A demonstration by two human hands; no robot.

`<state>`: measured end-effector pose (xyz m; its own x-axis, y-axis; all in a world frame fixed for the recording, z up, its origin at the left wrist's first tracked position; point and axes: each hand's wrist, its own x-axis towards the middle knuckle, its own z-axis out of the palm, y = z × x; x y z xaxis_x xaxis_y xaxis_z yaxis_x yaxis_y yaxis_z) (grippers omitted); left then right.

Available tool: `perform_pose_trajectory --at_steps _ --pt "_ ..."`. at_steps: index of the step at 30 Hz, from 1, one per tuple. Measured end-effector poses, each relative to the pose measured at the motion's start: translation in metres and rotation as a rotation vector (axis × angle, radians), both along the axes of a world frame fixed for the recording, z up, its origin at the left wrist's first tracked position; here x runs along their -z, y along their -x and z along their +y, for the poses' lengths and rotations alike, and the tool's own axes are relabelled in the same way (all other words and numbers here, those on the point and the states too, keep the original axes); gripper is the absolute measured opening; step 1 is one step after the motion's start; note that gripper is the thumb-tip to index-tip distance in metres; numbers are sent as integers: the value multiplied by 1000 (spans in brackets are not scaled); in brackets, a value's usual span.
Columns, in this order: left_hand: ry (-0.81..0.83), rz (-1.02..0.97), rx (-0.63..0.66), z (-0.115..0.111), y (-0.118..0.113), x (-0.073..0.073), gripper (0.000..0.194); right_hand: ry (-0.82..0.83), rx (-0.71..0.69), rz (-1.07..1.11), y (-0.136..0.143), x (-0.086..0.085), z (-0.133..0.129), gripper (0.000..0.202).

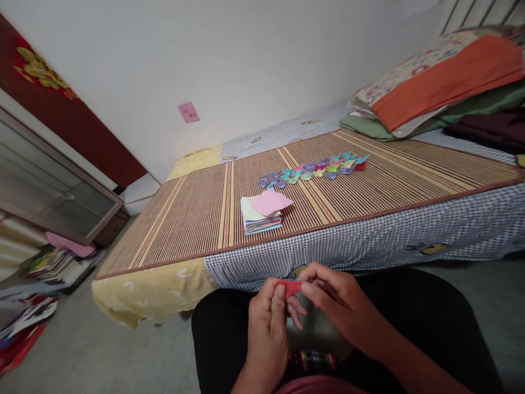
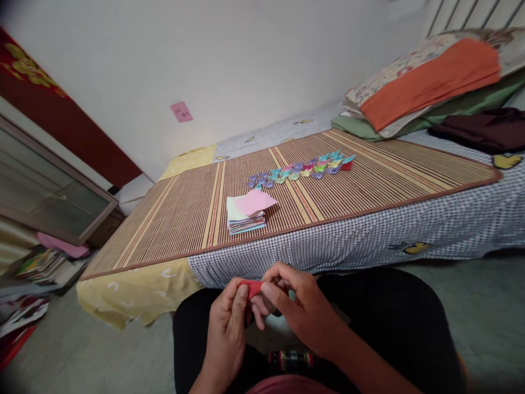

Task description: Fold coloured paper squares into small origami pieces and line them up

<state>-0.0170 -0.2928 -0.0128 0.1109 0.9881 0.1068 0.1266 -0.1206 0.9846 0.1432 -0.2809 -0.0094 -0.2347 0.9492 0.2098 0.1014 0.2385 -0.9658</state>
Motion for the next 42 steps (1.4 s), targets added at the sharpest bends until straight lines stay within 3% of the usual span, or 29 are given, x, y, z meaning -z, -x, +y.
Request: perform_pose_trajectory --at_steps 16,18,21,24,32,36,39,42 --pt "3 4 -4 1 -1 -2 38 13 33 88 3 4 -2 25" --pt "5 45 41 2 3 -2 38 -6 17 39 0 4 0 24" --pt "63 104 210 5 10 -5 38 -75 13 -55 -5 2 4 16" --pt "135 57 292 8 12 -9 32 -115 44 -83 -4 1 7 15" --pt "215 -18 292 12 12 -13 37 -201 62 -102 5 6 7 16" --pt "283 -191 245 13 10 -14 31 -92 121 -33 4 4 7 23" --pt "261 -239 181 10 5 -12 33 -43 156 9 3 5 6 25" --pt "164 -143 105 6 2 -9 33 -70 168 0 4 7 4 22"
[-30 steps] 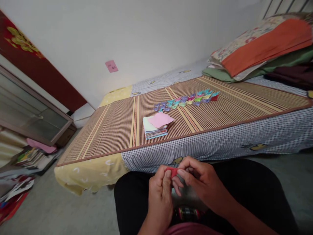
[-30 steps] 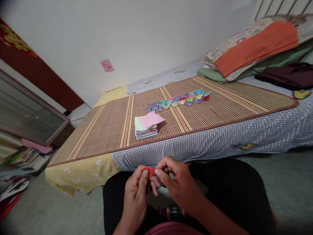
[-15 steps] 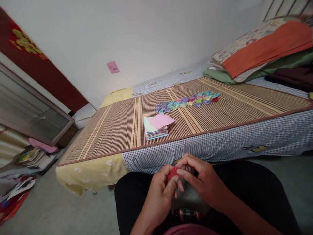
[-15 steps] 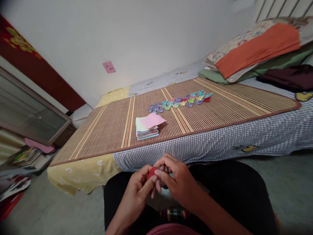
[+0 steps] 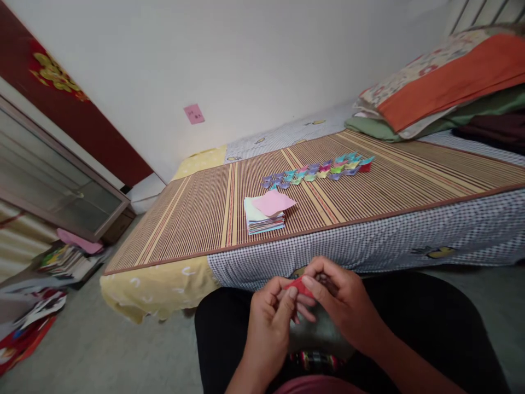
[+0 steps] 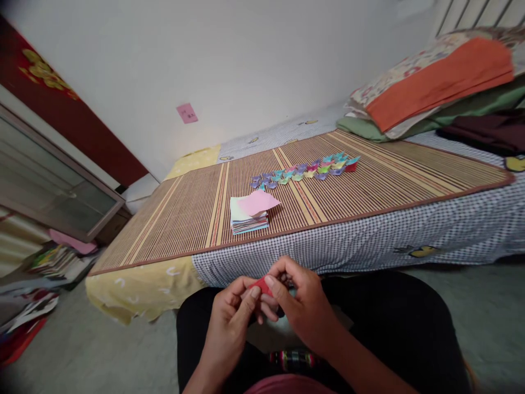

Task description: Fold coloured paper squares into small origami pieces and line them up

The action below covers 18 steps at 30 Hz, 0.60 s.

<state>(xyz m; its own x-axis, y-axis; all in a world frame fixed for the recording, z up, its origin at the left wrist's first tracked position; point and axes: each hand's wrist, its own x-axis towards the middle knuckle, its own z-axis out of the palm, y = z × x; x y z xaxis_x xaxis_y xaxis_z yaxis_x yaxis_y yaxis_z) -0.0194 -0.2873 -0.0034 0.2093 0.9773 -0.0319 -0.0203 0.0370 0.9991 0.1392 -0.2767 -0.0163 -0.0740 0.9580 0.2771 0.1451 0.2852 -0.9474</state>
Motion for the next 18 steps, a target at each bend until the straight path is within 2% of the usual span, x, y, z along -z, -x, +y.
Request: perform_pose_trajectory --at_steps 4,6,9,12,18 --pt "-148 177 -41 -5 0 2 38 -91 -23 -70 0 0 -2 20" --pt "-161 175 -30 -6 0 3 40 -120 -22 -83 0 1 -3 24" --pt "-100 73 -20 -5 -2 3 41 -91 -19 -41 1 3 -3 29" --pt "-31 -8 0 -3 -5 2 32 -37 -37 12 3 5 -3 30" --pt "31 -55 59 -4 -7 0 32 124 -150 142 3 3 -4 30"
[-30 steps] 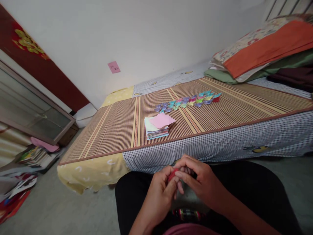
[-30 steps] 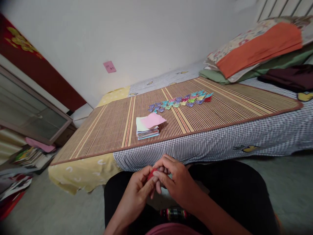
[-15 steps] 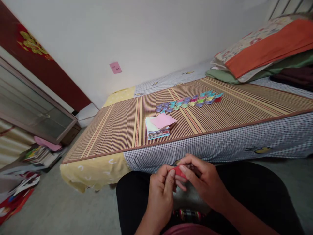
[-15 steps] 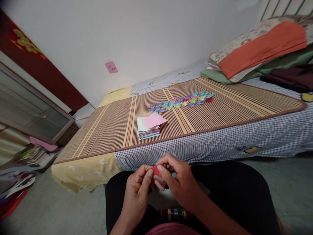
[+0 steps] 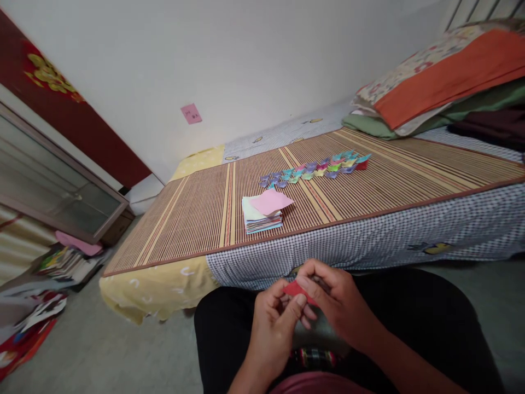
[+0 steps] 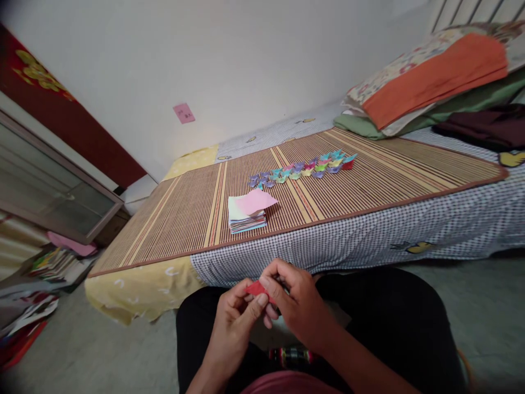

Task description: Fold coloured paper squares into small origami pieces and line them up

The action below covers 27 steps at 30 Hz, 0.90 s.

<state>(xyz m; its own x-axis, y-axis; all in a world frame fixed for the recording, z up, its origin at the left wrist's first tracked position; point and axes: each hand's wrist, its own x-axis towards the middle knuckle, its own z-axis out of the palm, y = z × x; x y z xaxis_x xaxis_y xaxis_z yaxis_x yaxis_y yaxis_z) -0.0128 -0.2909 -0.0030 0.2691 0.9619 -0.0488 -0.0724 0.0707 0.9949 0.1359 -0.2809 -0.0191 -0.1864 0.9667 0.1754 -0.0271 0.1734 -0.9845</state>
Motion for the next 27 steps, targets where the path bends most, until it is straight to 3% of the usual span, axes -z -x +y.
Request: perform_pose_trajectory --at_steps 6,11,16,23,27 --pt "-6 76 66 3 6 0 38 66 -105 14 -7 -4 7 33" --pt "-110 230 -77 0 8 2 45 117 -200 20 -9 -7 8 28" --pt "-110 226 -125 -2 7 4 44 86 -282 -52 -8 -7 6 29" --pt "-106 137 -140 0 7 2 45 160 -232 38 -10 9 7 36" --pt "-44 68 -100 2 8 1 40 110 -164 -33 -12 1 3 38"
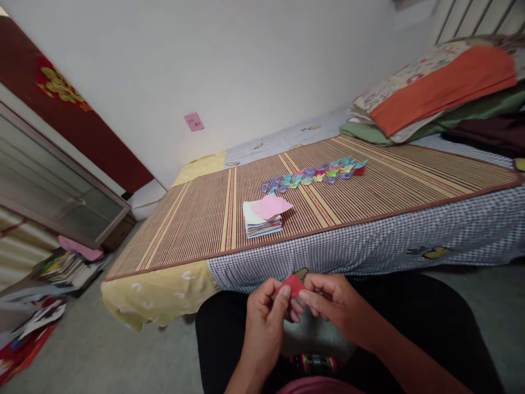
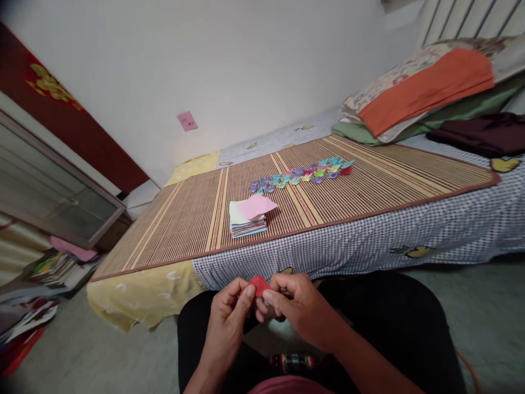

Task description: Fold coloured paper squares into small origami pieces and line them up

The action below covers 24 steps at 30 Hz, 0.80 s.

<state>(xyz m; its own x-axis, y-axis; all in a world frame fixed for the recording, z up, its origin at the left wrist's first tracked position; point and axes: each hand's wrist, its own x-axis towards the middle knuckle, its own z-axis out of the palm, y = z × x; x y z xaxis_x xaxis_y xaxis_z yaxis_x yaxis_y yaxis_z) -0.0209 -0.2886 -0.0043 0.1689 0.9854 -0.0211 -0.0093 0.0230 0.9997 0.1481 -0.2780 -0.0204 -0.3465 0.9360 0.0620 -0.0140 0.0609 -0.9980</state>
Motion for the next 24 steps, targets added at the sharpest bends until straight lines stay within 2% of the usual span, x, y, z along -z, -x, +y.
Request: perform_pose_trajectory --at_steps 3,8,11,15,20,22,24 --pt "41 -55 57 1 1 -3 38 -58 -20 -16 0 -11 -2 38" --pt "-46 -42 56 -5 5 -9 37 -138 -131 -32 4 -25 -4 43" --pt "-88 -41 66 -9 8 -10 39 -148 -166 -49 4 -28 -8 44" --pt "-83 -34 95 -5 14 -10 48 -150 -124 -136 -1 -26 -8 45" --pt "-67 -122 -27 21 19 -20 37 -132 -23 -190 -5 -20 19 49" --pt "-87 -139 -37 38 17 -26 41 -137 -28 -185 -4 -23 37 50" --pt "-115 -158 -22 59 14 -33 36 -148 -42 -170 -1 -30 58 50"
